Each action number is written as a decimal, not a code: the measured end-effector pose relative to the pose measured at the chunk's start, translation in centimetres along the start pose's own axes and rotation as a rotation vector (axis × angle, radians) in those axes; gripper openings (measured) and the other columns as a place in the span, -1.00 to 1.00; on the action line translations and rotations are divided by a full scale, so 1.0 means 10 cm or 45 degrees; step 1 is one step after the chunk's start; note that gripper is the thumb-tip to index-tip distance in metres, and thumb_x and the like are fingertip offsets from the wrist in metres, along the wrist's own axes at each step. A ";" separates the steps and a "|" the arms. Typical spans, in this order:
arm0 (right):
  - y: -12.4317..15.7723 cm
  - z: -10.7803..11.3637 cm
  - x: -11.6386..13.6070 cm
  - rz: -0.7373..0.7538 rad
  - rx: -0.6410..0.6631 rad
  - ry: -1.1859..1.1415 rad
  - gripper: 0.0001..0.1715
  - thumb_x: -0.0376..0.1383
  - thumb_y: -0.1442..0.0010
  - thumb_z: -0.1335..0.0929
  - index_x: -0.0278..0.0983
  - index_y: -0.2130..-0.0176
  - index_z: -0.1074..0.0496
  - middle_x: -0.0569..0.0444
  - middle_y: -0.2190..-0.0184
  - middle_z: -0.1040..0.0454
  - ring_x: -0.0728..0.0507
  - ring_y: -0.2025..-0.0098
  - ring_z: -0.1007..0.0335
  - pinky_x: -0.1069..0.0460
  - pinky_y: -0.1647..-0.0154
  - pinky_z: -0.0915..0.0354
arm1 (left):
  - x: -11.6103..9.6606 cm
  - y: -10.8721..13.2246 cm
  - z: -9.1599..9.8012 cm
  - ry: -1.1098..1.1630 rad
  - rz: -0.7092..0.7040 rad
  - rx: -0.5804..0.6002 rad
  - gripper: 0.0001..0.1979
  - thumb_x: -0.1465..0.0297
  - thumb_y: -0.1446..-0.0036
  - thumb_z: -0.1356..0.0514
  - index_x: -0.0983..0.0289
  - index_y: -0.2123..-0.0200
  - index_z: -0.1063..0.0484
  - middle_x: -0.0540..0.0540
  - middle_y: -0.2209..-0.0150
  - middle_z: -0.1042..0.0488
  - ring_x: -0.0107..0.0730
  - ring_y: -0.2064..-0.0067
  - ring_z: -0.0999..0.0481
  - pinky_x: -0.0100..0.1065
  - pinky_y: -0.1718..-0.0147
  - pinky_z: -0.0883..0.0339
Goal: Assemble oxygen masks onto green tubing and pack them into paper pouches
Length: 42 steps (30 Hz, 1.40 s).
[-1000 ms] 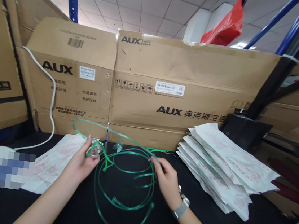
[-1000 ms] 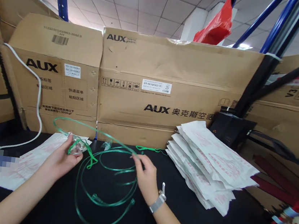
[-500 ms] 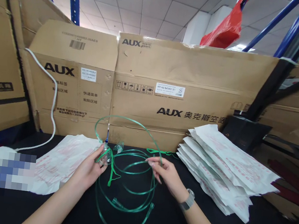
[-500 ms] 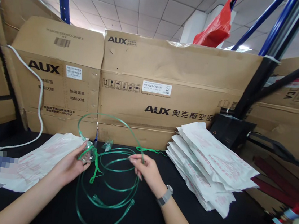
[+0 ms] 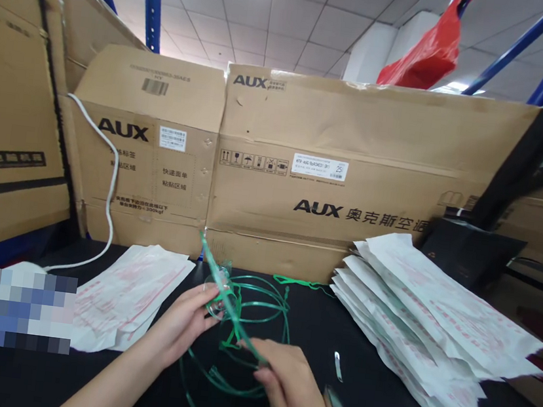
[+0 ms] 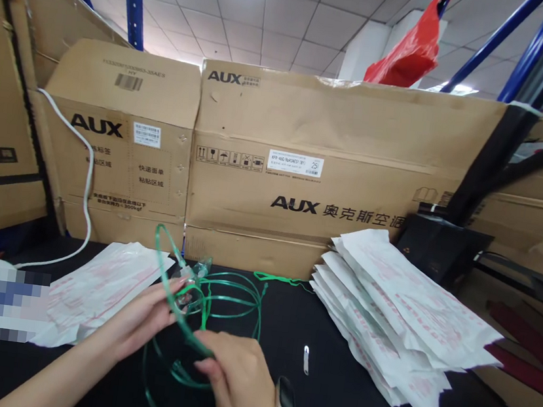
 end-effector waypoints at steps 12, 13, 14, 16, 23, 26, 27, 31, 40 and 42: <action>-0.07 -0.19 -0.21 -0.300 0.322 0.406 -0.60 -0.20 -0.27 -0.09 -0.20 0.27 -0.44 0.08 0.40 -0.54 -0.05 0.34 -0.46 0.15 0.39 -0.20 | -0.10 0.08 -0.08 0.286 0.118 0.307 -0.44 0.02 -0.04 -0.01 0.40 0.19 -0.42 0.28 0.16 -0.45 -0.14 0.06 -0.37 -0.20 0.11 -0.23; -0.06 -0.19 -0.22 -0.324 0.307 0.424 -0.58 -0.20 -0.27 -0.09 -0.20 0.30 -0.45 0.08 0.41 -0.54 -0.05 0.35 -0.46 0.15 0.39 -0.20 | -0.11 0.08 -0.08 0.265 0.085 0.345 -0.39 -0.02 0.02 -0.04 0.41 0.17 -0.41 0.31 0.11 -0.43 -0.09 0.00 -0.32 -0.17 0.06 -0.18; -0.06 -0.19 -0.23 -0.341 0.300 0.436 -0.58 -0.20 -0.27 -0.09 -0.21 0.32 -0.45 0.08 0.42 -0.54 -0.06 0.35 -0.46 0.15 0.39 -0.20 | -0.10 0.09 -0.08 0.228 0.030 0.367 -0.38 -0.02 0.07 -0.10 0.40 0.14 -0.40 0.31 0.08 -0.41 -0.05 -0.04 -0.28 -0.15 0.02 -0.14; -0.06 -0.21 -0.24 -0.354 0.305 0.437 -0.60 -0.21 -0.26 -0.10 -0.20 0.32 -0.45 0.08 0.41 -0.55 -0.07 0.33 -0.46 0.14 0.37 -0.22 | -0.08 0.11 -0.08 0.119 -0.080 0.339 -0.49 0.14 0.14 -0.26 0.34 0.14 -0.41 0.26 0.05 -0.40 -0.04 -0.07 -0.25 -0.15 0.00 -0.11; -0.04 -0.21 -0.20 -0.312 0.302 0.204 -0.71 -0.25 -0.18 -0.22 -0.13 0.11 -0.40 0.10 0.25 -0.53 -0.11 0.20 -0.44 0.07 0.21 -0.27 | -0.07 0.05 -0.08 0.013 -0.241 -0.040 -0.85 0.52 0.07 -0.23 0.32 0.34 -0.47 0.10 0.31 -0.52 -0.32 0.23 -0.48 -0.34 0.20 -0.31; -0.08 -0.09 -0.26 -0.386 0.162 0.021 -0.72 -0.28 -0.15 -0.24 -0.13 0.14 -0.43 0.11 0.21 -0.52 -0.12 0.19 -0.43 0.03 0.14 -0.28 | -0.23 -0.03 0.02 0.219 -0.269 -0.199 -0.89 0.55 0.01 -0.13 0.34 0.40 -0.45 0.09 0.38 -0.52 -0.39 0.36 -0.49 -0.38 0.36 -0.39; -0.10 -0.03 -0.30 -0.435 0.086 -0.042 -0.74 -0.28 -0.13 -0.25 -0.14 0.19 -0.45 0.11 0.22 -0.52 -0.12 0.20 -0.43 0.02 0.15 -0.28 | -0.30 -0.05 0.07 0.284 -0.275 -0.236 -0.88 0.56 -0.01 -0.10 0.33 0.41 -0.43 0.08 0.41 -0.51 -0.42 0.41 -0.49 -0.41 0.43 -0.39; -0.18 0.27 -0.53 -0.747 -0.359 -0.323 -0.78 -0.20 -0.05 -0.32 -0.24 0.31 -0.48 0.11 0.53 -0.48 -0.02 0.59 -0.29 0.09 0.59 -0.20 | -0.63 -0.07 0.30 0.481 -0.363 -0.284 -0.86 0.56 -0.07 -0.03 0.34 0.41 -0.38 0.06 0.50 -0.46 -0.51 0.50 -0.46 -0.50 0.52 -0.38; -0.12 0.60 -1.01 -0.869 -0.926 -0.793 -0.62 -0.05 0.01 -0.34 -0.36 0.45 -0.40 0.28 0.79 -0.10 0.10 0.73 0.09 0.14 0.72 0.06 | -0.81 -0.10 0.58 0.153 -0.300 -0.459 -0.81 0.60 -0.08 -0.01 0.34 0.44 -0.39 0.04 0.57 -0.46 -0.53 0.60 -0.46 -0.56 0.63 -0.37; -0.11 0.60 -1.05 -0.912 -0.908 -0.848 -0.57 -0.02 0.01 -0.32 -0.37 0.42 -0.40 0.30 0.80 -0.07 0.12 0.74 0.15 0.16 0.75 0.09 | -0.69 -0.14 0.55 0.079 -0.176 -0.439 -0.88 0.63 -0.01 -0.10 0.38 0.44 -0.41 0.07 0.60 -0.45 -0.47 0.63 -0.46 -0.55 0.71 -0.33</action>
Point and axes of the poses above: each hand's wrist, its own y-axis away from the middle knuckle, its own z-axis out of the back of the hand, x = y × z, the point moved 1 cm from there along -y, towards the middle knuckle
